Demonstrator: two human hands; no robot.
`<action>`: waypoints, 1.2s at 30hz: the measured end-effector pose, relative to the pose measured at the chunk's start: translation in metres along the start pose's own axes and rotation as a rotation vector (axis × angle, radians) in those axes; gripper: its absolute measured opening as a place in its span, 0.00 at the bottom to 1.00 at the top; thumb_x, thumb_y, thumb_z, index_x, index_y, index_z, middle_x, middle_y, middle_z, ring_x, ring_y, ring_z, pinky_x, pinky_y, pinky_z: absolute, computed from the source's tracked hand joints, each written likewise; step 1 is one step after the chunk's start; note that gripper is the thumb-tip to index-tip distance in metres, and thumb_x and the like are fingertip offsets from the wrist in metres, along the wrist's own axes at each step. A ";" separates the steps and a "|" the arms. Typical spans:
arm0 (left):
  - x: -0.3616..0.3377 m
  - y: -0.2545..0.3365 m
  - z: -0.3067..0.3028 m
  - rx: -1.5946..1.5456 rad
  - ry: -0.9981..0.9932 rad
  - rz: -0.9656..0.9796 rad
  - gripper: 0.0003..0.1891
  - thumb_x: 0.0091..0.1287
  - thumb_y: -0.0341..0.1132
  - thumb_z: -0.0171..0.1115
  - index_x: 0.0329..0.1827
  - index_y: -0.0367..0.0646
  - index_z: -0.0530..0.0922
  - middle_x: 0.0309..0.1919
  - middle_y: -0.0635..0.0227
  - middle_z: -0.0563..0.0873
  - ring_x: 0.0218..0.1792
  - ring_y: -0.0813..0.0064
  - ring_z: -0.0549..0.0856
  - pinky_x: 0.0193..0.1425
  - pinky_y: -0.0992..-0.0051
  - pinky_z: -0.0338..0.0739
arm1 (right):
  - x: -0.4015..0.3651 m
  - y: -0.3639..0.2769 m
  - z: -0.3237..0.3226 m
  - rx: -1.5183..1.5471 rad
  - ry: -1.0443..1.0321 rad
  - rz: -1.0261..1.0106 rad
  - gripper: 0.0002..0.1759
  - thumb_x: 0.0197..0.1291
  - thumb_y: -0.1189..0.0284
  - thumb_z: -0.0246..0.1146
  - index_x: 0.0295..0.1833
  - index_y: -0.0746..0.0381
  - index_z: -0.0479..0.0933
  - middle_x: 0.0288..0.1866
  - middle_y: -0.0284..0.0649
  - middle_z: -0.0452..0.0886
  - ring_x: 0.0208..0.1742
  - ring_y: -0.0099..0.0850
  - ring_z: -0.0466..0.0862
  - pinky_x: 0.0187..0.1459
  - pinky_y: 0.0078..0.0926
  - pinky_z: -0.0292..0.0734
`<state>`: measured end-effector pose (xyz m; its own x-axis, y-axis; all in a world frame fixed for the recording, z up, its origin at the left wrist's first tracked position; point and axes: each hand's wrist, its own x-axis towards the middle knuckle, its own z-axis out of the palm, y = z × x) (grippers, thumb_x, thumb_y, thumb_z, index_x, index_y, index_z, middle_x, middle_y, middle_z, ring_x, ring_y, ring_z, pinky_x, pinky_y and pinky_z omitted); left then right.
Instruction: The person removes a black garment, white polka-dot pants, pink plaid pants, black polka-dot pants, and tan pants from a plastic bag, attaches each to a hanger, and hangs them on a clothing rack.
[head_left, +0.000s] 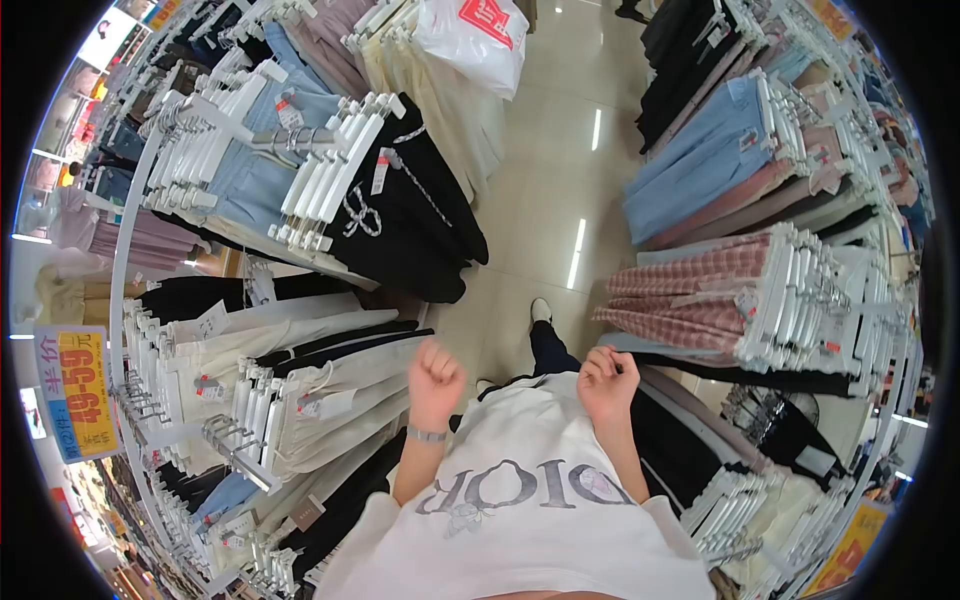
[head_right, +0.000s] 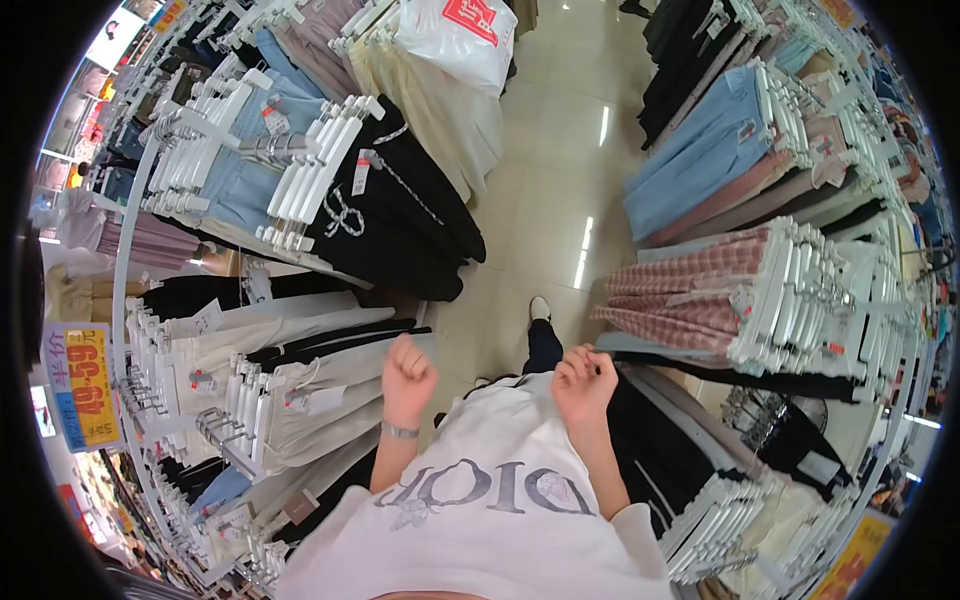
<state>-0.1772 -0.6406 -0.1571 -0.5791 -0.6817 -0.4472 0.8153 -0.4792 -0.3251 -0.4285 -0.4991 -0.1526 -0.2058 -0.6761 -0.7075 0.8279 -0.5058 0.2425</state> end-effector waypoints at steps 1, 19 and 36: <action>0.023 -0.017 0.010 -0.030 -0.010 -0.088 0.12 0.67 0.25 0.45 0.24 0.48 0.61 0.16 0.77 0.55 0.17 0.81 0.52 0.22 0.77 0.49 | 0.007 -0.013 0.001 -0.005 -0.059 -0.051 0.08 0.52 0.83 0.56 0.31 0.60 0.65 0.24 0.29 0.62 0.20 0.21 0.61 0.23 0.19 0.55; 0.241 -0.098 0.062 0.220 0.432 0.243 0.07 0.52 0.28 0.46 0.18 0.46 0.63 0.17 0.72 0.63 0.19 0.76 0.62 0.25 0.77 0.58 | 0.167 -0.110 0.125 0.058 0.089 -0.042 0.06 0.56 0.78 0.55 0.28 0.59 0.67 0.22 0.32 0.59 0.24 0.24 0.62 0.24 0.20 0.59; 0.540 -0.146 0.223 0.212 0.322 0.088 0.11 0.53 0.27 0.47 0.15 0.47 0.59 0.19 0.73 0.63 0.22 0.77 0.61 0.27 0.78 0.57 | 0.362 -0.155 0.431 0.122 -0.044 -0.132 0.11 0.52 0.78 0.47 0.20 0.56 0.57 0.24 0.33 0.59 0.26 0.26 0.63 0.26 0.21 0.60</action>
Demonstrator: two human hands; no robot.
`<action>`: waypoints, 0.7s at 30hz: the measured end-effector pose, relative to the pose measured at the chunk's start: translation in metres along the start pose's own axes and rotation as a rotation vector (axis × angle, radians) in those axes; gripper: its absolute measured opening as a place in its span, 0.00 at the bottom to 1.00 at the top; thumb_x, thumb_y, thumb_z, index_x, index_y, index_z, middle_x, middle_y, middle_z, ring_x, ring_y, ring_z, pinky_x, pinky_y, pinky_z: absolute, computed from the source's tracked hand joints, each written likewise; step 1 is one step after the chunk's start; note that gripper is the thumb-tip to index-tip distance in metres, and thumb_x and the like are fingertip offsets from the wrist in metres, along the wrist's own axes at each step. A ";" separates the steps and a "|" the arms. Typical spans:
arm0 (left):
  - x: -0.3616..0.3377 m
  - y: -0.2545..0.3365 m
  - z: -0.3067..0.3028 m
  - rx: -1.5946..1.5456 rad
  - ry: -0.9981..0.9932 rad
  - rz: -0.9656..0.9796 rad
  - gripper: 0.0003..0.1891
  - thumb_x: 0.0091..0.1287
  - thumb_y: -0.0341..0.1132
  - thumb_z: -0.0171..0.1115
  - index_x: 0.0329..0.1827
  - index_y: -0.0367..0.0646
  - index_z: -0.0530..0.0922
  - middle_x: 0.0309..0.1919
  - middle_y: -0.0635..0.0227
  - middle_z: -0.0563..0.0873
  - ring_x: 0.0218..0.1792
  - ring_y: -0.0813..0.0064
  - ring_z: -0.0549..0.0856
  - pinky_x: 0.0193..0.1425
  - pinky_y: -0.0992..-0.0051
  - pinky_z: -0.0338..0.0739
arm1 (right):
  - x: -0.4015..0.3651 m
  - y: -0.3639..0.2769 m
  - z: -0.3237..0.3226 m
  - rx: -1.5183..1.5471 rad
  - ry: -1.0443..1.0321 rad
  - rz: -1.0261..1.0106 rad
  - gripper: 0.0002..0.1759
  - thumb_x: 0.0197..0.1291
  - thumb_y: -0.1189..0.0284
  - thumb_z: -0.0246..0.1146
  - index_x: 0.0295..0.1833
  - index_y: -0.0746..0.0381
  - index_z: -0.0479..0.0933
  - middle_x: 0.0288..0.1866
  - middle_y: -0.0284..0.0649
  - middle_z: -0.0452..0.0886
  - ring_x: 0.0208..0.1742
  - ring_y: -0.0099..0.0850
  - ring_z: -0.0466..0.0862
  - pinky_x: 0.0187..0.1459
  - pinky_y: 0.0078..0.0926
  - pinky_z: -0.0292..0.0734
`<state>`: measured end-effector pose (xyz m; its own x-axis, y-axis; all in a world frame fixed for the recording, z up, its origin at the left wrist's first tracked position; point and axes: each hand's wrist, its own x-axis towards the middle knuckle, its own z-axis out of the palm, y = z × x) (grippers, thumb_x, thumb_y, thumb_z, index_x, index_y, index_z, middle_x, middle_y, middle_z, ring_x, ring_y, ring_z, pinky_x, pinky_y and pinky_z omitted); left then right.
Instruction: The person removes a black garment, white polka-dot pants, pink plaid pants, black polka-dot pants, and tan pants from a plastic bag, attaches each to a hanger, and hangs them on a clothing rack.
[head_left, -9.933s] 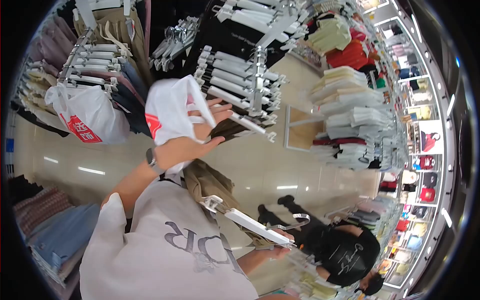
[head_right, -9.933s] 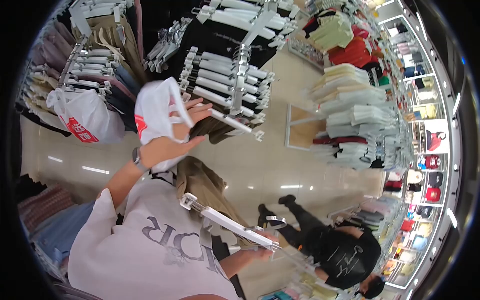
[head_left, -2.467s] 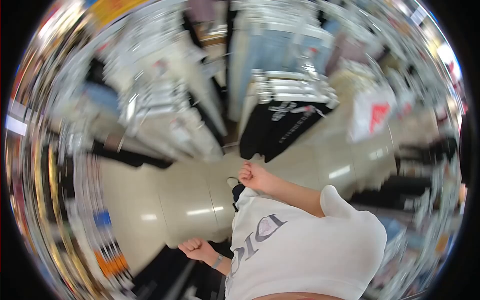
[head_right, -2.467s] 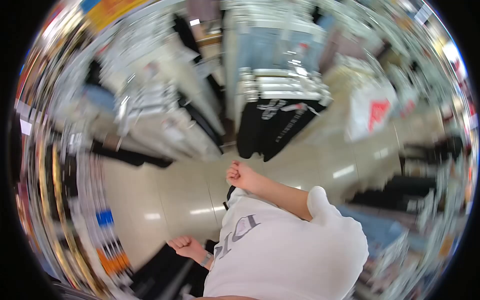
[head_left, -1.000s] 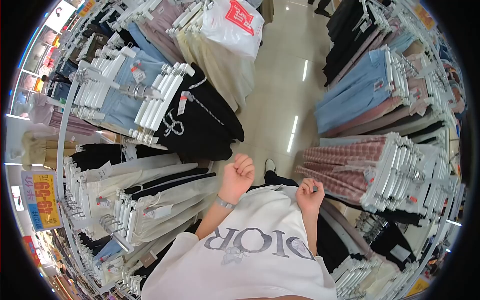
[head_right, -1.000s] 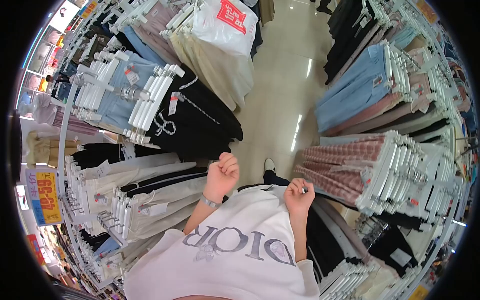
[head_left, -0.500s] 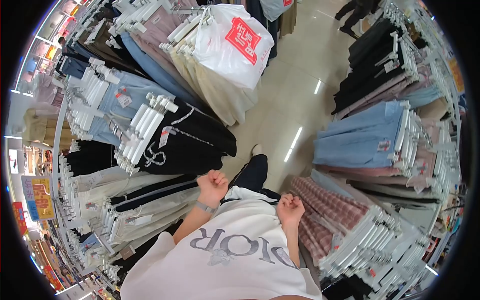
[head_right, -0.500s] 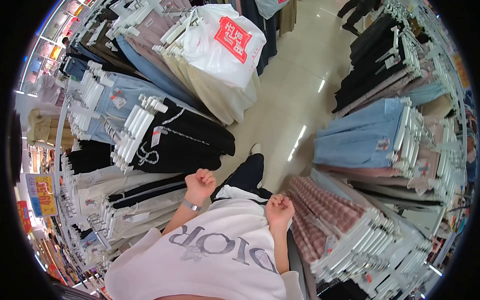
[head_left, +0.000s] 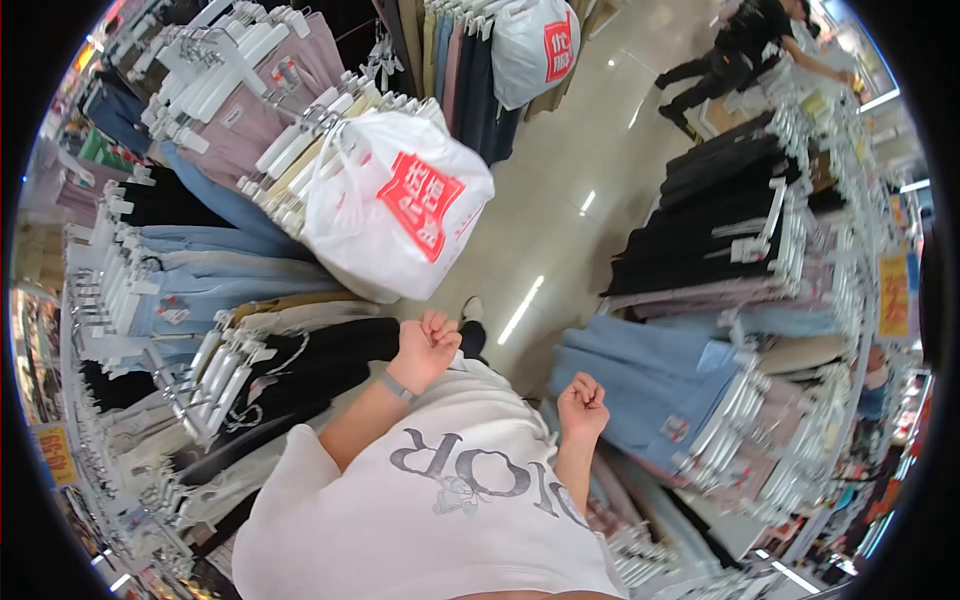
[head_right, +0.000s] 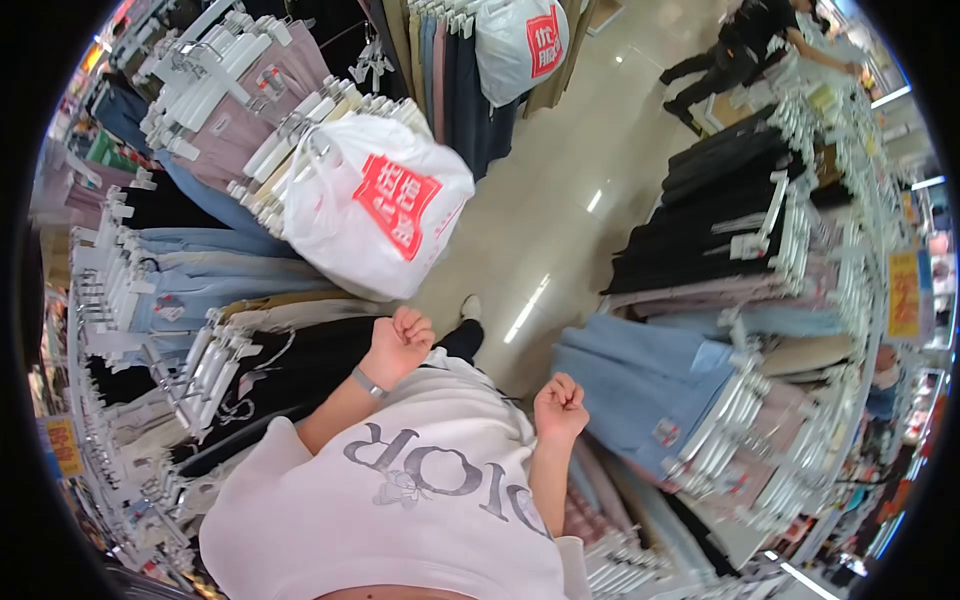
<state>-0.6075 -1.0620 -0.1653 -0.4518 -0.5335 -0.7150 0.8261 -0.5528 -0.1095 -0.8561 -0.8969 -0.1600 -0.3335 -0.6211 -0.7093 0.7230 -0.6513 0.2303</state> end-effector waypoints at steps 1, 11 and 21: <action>0.015 -0.003 0.019 -0.013 -0.028 -0.009 0.11 0.53 0.27 0.47 0.15 0.47 0.58 0.19 0.73 0.63 0.23 0.77 0.61 0.27 0.78 0.57 | 0.012 -0.001 0.019 -0.005 -0.003 0.003 0.11 0.52 0.78 0.48 0.20 0.57 0.57 0.24 0.33 0.58 0.26 0.27 0.63 0.26 0.21 0.60; 0.111 -0.006 0.134 -0.089 -0.141 -0.111 0.10 0.55 0.26 0.46 0.17 0.46 0.61 0.20 0.73 0.65 0.23 0.77 0.64 0.29 0.79 0.60 | 0.116 -0.007 0.087 0.073 0.232 0.092 0.12 0.51 0.75 0.49 0.19 0.57 0.56 0.22 0.32 0.58 0.24 0.25 0.60 0.26 0.20 0.60; 0.191 -0.063 0.243 -0.285 -0.201 -0.043 0.08 0.54 0.23 0.45 0.21 0.46 0.60 0.22 0.73 0.63 0.25 0.77 0.60 0.29 0.79 0.59 | 0.283 -0.013 0.189 -0.089 0.340 0.278 0.15 0.55 0.75 0.50 0.18 0.57 0.57 0.21 0.32 0.58 0.23 0.25 0.61 0.25 0.21 0.60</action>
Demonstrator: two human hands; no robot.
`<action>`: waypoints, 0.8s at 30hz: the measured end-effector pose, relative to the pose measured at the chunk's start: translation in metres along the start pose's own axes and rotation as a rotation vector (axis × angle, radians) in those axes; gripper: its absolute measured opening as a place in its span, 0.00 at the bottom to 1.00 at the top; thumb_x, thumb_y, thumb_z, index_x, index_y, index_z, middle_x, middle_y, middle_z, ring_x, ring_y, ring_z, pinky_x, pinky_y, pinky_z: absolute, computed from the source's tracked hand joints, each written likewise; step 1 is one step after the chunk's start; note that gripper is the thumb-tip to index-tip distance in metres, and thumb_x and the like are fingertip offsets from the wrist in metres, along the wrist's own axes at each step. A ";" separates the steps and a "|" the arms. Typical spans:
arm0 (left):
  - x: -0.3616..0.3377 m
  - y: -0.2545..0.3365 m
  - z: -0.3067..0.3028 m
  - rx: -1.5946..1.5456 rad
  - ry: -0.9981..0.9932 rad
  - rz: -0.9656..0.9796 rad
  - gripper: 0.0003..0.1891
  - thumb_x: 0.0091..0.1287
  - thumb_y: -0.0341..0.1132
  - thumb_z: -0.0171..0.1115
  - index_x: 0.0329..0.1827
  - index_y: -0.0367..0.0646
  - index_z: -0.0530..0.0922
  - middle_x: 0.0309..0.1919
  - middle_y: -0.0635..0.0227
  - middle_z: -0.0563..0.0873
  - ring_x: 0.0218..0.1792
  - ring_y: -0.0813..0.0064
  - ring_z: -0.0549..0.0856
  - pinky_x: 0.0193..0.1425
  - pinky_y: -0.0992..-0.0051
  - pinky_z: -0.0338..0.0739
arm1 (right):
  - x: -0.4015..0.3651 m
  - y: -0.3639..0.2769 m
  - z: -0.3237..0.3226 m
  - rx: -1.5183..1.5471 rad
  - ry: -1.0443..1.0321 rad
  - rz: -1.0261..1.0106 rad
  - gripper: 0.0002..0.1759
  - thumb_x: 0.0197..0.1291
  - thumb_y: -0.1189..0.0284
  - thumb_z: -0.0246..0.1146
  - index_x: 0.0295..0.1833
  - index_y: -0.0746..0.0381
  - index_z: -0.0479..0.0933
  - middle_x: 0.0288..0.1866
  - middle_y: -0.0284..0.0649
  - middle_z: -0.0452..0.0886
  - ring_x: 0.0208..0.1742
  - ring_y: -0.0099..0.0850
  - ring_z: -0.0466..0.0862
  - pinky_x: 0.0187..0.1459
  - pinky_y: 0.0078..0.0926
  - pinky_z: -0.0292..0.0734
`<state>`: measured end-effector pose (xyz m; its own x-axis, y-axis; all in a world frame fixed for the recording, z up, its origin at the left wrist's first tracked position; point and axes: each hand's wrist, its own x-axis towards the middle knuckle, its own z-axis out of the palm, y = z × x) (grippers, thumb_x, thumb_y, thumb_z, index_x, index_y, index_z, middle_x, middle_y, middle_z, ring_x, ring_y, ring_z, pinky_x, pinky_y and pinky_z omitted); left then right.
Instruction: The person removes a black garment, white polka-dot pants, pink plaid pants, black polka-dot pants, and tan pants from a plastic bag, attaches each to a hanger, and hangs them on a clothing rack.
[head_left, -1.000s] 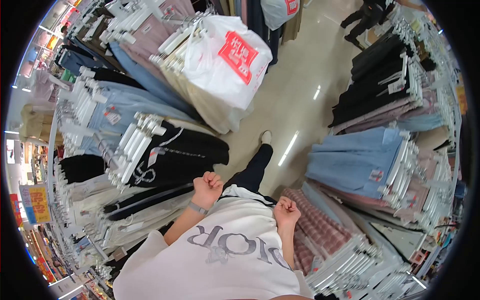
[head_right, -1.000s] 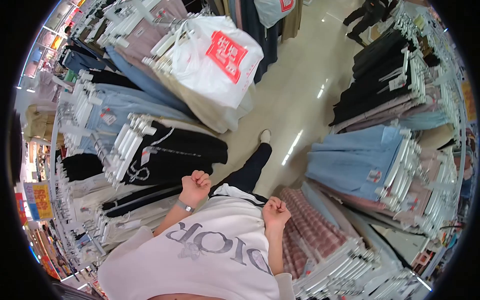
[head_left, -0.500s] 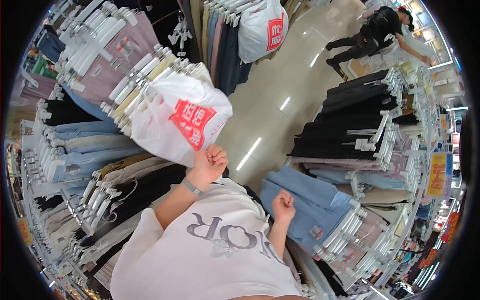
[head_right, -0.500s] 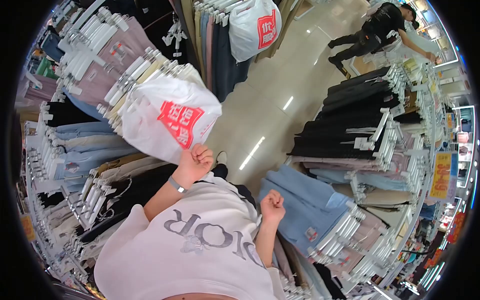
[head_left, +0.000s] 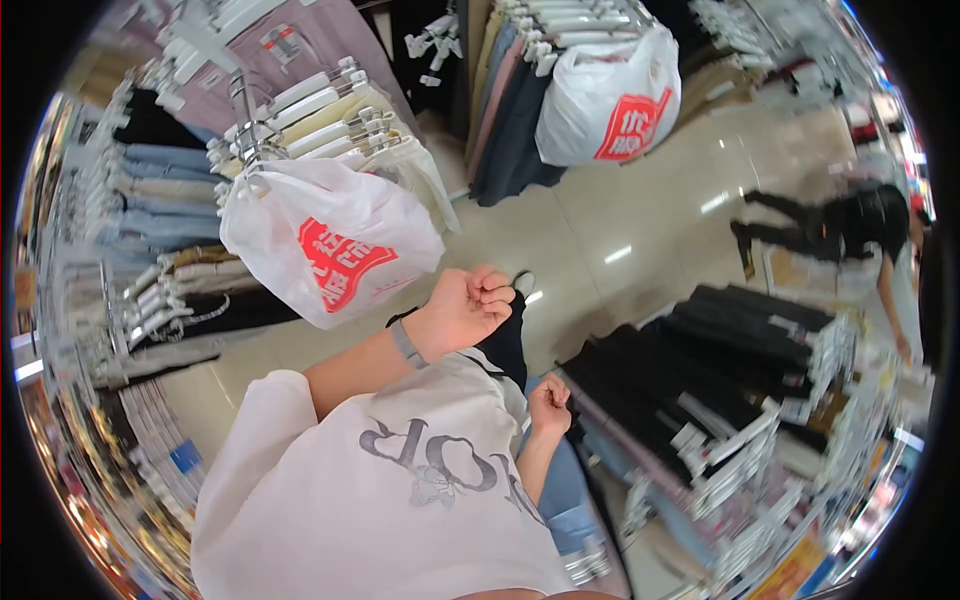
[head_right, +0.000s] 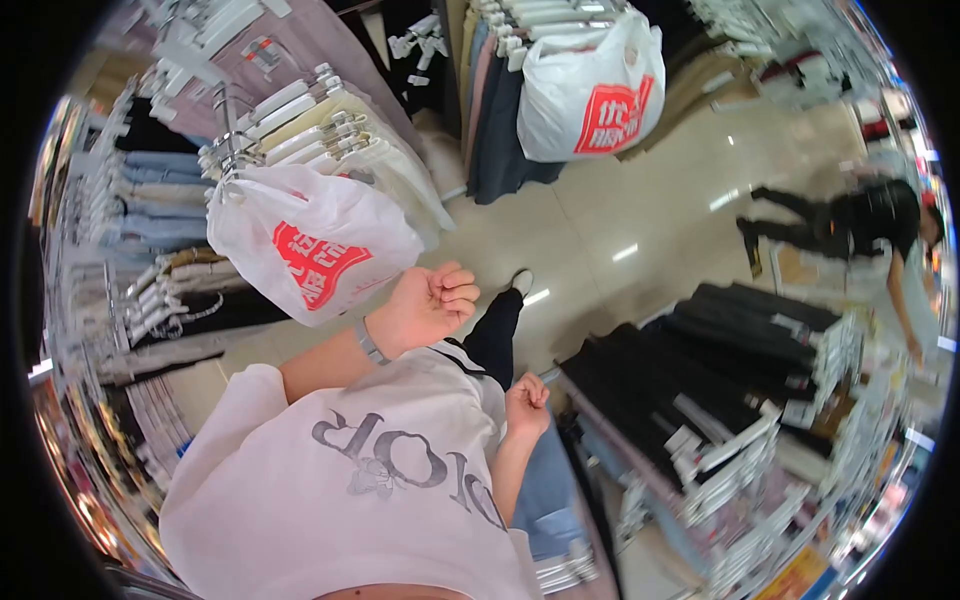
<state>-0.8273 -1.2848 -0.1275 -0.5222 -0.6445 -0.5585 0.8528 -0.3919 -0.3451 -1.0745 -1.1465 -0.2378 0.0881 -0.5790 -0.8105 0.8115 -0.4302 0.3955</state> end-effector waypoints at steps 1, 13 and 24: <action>0.015 -0.008 0.007 -0.015 -0.009 0.027 0.08 0.54 0.23 0.45 0.21 0.46 0.60 0.22 0.73 0.62 0.25 0.77 0.60 0.29 0.79 0.59 | 0.011 -0.004 0.026 0.002 0.004 0.047 0.15 0.56 0.74 0.49 0.18 0.56 0.57 0.22 0.32 0.58 0.23 0.25 0.61 0.25 0.22 0.59; 0.134 -0.063 0.085 -0.042 -0.217 0.193 0.06 0.55 0.22 0.48 0.32 0.45 0.68 0.31 0.73 0.73 0.27 0.78 0.69 0.31 0.78 0.67 | 0.126 -0.036 0.257 -0.164 -0.078 0.340 0.17 0.62 0.74 0.46 0.18 0.57 0.57 0.22 0.33 0.58 0.21 0.25 0.59 0.26 0.23 0.57; 0.166 -0.069 0.198 0.588 -0.506 0.579 0.28 0.68 0.31 0.48 0.74 0.40 0.66 0.76 0.60 0.65 0.78 0.63 0.62 0.80 0.59 0.57 | 0.145 0.087 0.408 -0.646 -0.527 0.430 0.13 0.53 0.85 0.46 0.20 0.57 0.58 0.26 0.32 0.58 0.25 0.24 0.60 0.25 0.21 0.55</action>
<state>-0.9719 -1.4946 -0.0473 -0.0746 -0.9936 -0.0853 0.9147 -0.1022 0.3910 -1.2266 -1.5505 -0.1450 0.3099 -0.9062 -0.2876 0.9476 0.2698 0.1711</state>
